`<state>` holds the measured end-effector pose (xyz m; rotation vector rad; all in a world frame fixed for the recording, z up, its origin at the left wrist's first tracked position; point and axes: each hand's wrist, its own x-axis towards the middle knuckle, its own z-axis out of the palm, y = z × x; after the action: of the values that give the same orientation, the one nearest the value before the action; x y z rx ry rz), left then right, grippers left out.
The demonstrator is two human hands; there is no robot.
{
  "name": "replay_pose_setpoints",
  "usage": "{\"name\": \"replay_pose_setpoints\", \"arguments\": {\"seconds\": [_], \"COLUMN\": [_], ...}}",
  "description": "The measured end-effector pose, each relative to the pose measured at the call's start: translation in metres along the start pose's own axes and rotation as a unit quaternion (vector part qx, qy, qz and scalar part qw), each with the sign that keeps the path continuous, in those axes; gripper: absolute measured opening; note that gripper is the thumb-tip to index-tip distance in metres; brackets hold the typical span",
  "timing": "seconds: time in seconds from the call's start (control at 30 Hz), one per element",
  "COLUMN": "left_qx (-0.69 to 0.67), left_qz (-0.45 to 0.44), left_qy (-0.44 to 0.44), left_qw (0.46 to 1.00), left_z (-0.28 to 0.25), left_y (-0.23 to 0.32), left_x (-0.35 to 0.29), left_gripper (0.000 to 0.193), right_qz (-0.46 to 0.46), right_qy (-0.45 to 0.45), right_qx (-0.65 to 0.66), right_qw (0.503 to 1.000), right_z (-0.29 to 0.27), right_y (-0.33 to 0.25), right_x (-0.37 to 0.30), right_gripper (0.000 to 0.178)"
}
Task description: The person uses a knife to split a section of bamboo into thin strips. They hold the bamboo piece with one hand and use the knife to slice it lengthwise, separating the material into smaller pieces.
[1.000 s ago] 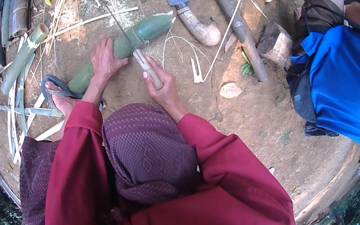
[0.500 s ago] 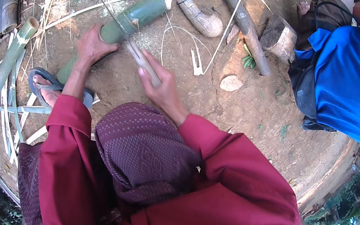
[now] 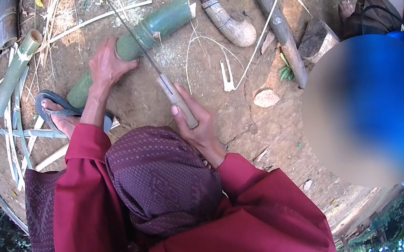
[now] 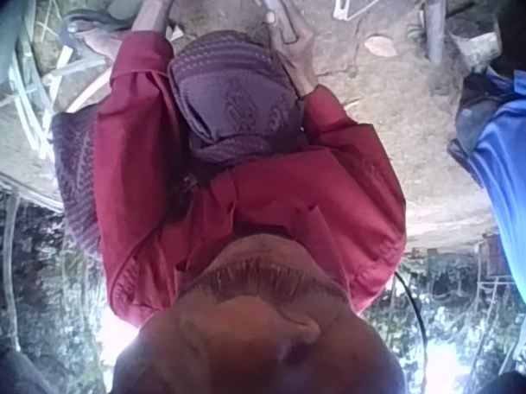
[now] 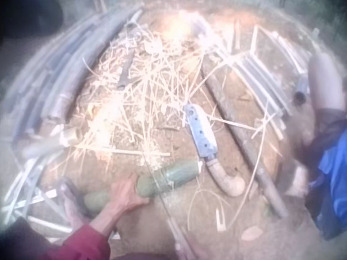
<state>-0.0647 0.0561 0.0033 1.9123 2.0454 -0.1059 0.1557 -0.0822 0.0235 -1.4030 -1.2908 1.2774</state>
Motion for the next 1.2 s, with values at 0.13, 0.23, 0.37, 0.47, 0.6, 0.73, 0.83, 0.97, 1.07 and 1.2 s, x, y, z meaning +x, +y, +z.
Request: {"name": "replay_pose_setpoints", "arguments": {"seconds": [0.13,0.23,0.37,0.47,0.6,0.73,0.83,0.97,1.07,1.2], "left_qx": [-0.004,0.004,-0.004,-0.004,-0.020,-0.029,-0.023,-0.023,-0.022,-0.029], "left_qz": [0.018,0.020,0.022,0.019,0.028,0.028,0.019,0.028,0.022,0.028], "left_qy": [0.036,0.019,0.011,0.001,-0.001,-0.009,-0.016,-0.005,-0.024,-0.027], "left_qw": [0.999,1.000,1.000,1.000,0.999,0.999,0.999,0.999,0.999,0.999], "left_z": [0.002,0.004,0.000,0.004,0.005,0.004,0.005,0.012,0.015,0.011], "left_y": [0.001,0.000,0.002,-0.002,-0.006,-0.010,-0.013,-0.014,-0.019,-0.017], "left_x": [-0.003,-0.004,-0.004,-0.002,0.000,0.008,0.009,0.005,0.008,0.009], "left_gripper": [0.067,0.067,0.067,0.068,0.072,0.076,0.075,0.073,0.074,0.074], "right_qz": [0.004,-0.006,0.054,0.026,-0.018,-0.009,0.009,-0.051,-0.009,0.017], "right_qy": [0.010,0.018,-0.006,-0.001,-0.008,-0.006,-0.008,0.015,-0.007,-0.009], "right_qx": [0.017,0.007,0.039,0.019,-0.054,-0.055,-0.055,-0.057,-0.045,-0.055], "right_qw": [1.000,1.000,0.998,0.999,0.998,0.998,0.998,0.997,0.999,0.998], "right_z": [-0.001,-0.006,-0.014,-0.017,-0.035,-0.043,-0.026,-0.011,-0.016,-0.035], "right_y": [-0.001,-0.002,-0.004,-0.001,-0.002,-0.002,-0.008,0.005,0.001,-0.006], "right_x": [0.000,-0.003,-0.006,-0.015,-0.044,-0.058,-0.035,-0.015,-0.020,-0.065], "right_gripper": [0.045,0.045,0.045,0.045,0.044,0.045,0.045,0.045,0.045,0.045]}}
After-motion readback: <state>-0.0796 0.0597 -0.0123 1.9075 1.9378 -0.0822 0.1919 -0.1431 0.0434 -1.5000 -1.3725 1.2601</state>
